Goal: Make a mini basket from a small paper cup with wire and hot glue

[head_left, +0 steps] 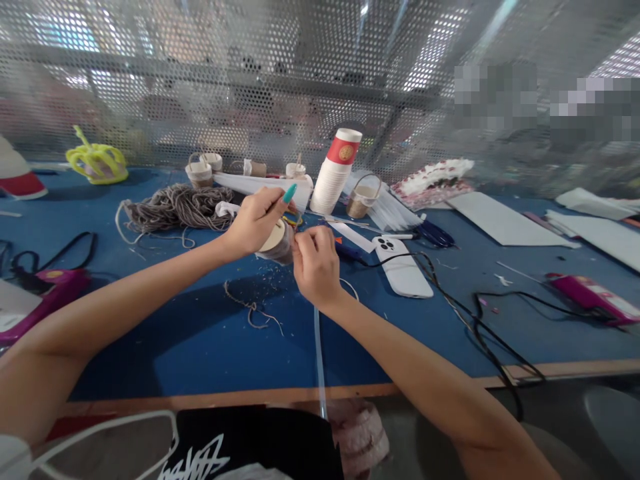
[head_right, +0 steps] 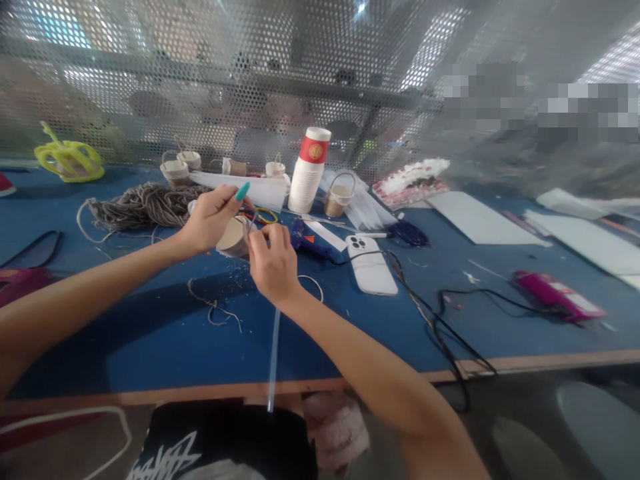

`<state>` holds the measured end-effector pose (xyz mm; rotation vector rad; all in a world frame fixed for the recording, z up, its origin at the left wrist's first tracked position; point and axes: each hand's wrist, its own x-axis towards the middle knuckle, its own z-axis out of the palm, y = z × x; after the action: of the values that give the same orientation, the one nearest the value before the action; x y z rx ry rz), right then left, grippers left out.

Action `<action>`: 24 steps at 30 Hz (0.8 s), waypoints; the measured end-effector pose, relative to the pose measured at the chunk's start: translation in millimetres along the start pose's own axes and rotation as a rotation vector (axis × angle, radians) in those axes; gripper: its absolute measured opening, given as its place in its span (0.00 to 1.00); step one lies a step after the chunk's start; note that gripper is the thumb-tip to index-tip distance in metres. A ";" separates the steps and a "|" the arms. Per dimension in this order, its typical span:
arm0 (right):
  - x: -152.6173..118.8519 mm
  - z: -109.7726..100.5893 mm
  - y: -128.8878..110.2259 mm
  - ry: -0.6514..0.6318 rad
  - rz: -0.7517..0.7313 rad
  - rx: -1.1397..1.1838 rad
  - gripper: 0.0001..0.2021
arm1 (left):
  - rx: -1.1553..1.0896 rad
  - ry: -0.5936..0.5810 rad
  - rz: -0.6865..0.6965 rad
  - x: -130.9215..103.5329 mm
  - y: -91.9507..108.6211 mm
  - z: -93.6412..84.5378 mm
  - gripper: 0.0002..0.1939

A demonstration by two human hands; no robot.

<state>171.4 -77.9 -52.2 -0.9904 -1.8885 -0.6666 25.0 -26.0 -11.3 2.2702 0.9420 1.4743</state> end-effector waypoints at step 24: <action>4.2 0.2 17.8 0.053 -0.029 -0.236 0.08 | -0.256 0.044 -0.106 4.6 -8.0 3.6 0.07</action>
<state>185.0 -66.7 -47.6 -1.0829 -1.8092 -0.9413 26.5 -16.6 -14.0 1.9847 0.8194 1.5094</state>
